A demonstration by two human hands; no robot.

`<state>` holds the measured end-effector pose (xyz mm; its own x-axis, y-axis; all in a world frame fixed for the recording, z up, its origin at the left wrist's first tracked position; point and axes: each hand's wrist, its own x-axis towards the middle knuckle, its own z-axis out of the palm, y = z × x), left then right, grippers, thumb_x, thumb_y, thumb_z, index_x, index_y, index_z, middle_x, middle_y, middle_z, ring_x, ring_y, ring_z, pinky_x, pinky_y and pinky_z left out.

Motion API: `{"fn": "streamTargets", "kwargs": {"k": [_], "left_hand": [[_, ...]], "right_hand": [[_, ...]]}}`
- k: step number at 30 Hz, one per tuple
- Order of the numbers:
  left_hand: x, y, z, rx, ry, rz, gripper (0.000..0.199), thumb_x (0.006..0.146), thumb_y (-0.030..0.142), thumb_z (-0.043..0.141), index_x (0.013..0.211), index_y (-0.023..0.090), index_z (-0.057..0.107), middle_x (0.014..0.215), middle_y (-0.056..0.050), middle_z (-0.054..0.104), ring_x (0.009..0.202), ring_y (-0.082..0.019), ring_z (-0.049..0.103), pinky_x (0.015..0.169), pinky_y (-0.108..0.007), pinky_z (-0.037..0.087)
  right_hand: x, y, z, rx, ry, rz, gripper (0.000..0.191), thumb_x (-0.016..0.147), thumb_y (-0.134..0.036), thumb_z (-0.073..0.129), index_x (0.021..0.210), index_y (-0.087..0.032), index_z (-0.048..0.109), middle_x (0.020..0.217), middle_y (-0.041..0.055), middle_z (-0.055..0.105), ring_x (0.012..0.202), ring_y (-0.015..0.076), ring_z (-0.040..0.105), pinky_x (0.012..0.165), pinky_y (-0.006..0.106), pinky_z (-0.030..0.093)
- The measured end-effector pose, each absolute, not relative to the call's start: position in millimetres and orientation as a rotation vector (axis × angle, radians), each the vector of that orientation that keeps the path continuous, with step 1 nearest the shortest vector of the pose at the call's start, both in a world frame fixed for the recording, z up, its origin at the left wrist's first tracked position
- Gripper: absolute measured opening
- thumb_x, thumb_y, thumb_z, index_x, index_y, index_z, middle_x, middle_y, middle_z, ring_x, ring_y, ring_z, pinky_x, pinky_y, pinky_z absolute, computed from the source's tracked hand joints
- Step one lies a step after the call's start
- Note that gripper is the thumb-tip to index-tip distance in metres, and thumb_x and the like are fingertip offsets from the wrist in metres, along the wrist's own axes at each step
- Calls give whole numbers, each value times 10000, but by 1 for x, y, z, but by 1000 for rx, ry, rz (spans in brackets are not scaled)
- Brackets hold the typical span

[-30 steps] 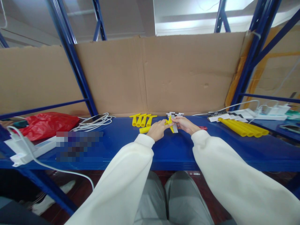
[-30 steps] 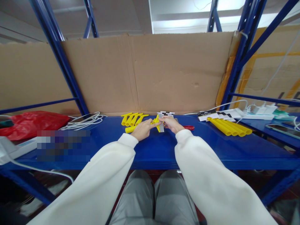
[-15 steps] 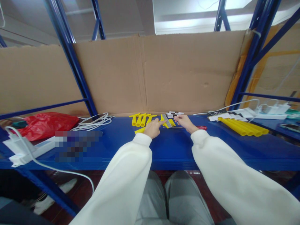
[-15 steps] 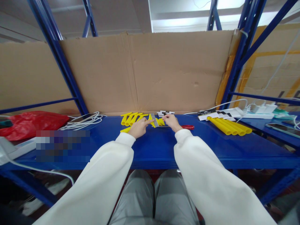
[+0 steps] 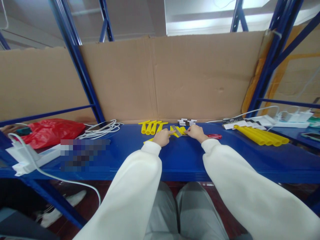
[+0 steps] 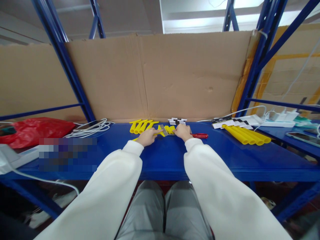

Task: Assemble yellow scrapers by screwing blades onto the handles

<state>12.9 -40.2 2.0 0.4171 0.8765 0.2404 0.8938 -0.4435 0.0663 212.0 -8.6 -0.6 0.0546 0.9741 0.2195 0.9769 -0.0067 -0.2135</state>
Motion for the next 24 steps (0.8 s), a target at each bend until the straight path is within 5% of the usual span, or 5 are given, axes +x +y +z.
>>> {"fn": "streamTargets", "kwargs": {"k": [12,24], "left_hand": [[14,-40,3,-2575,-1583,-321,572,929,132,464,1477,295,452,1190,-114,622,1124,-249,610,966,-346,474],[13,-39,0,-2606,-1570,-361,563,922,140,486,1463,294,472,1218,-114,622,1148,-252,611,979,-354,477]], "right_hand": [[209,-4,4,-2073,-2145,-141,366,893,-264,525,1185,-117,690,1181,186,703,1153,283,637,925,330,475],[217,-1,-1,-2098,-1892,-87,363,851,-276,579,1153,-113,698,1152,205,708,1140,292,644,913,342,477]]}}
